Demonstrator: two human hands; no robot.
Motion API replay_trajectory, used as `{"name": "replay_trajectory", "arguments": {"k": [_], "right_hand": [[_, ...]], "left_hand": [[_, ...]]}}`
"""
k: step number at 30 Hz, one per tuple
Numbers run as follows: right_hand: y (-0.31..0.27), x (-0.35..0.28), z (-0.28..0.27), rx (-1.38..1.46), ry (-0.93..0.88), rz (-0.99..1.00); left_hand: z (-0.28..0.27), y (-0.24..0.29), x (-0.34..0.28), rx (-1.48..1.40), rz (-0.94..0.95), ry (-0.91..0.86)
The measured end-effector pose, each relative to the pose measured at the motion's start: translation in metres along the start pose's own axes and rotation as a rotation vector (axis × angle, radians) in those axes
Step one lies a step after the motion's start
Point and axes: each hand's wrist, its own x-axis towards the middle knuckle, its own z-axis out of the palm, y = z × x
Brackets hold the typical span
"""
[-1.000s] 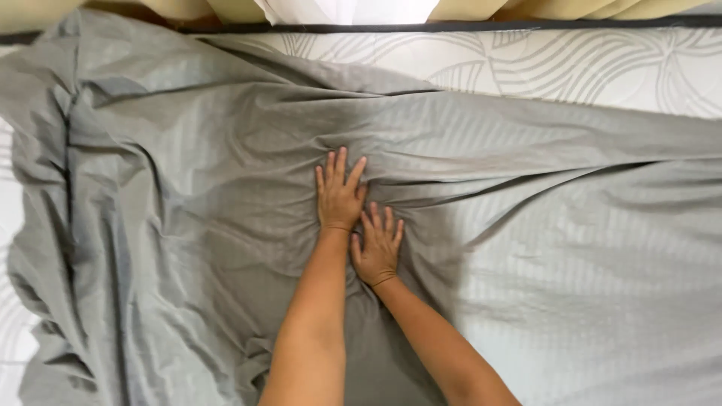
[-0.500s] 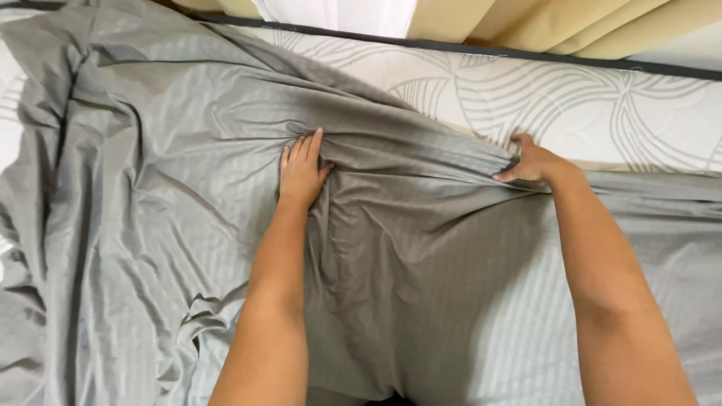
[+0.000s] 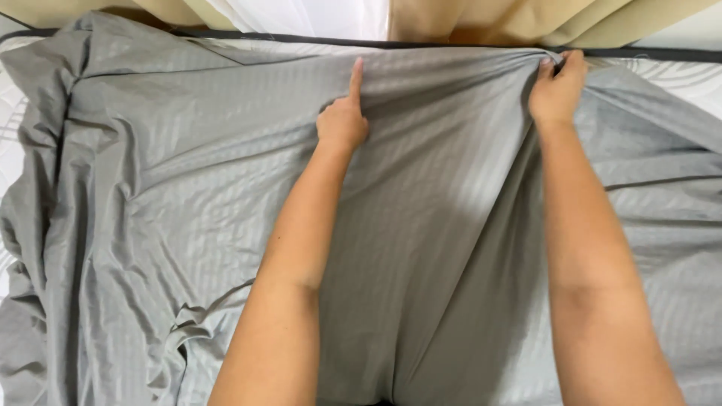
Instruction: The person spreads a gray fitted sheet over a mattress, starting from one corner and working around the bed to tuck the elasticized edges under the mattress. They smooth the fabric and adjust the sheet to ensure it is properly fitted across the entire surface.
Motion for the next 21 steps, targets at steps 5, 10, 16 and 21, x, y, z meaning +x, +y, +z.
{"name": "replay_trajectory", "arguments": {"k": [5, 10, 16, 21], "right_hand": [[0.059, -0.088, 0.053, 0.067, 0.227, 0.008], [0.020, -0.071, 0.053, 0.075, 0.199, 0.132], [0.012, -0.052, 0.060, 0.136, 0.190, 0.088], [-0.006, -0.040, 0.053, 0.129, 0.127, 0.075]], "left_hand": [[0.001, 0.011, 0.038, 0.019, -0.013, 0.025], [0.002, -0.017, 0.093, 0.097, 0.015, -0.080], [-0.030, 0.010, 0.115, -0.106, -0.062, -0.560], [0.000, 0.007, 0.144, -0.051, 0.139, 0.124]]}}
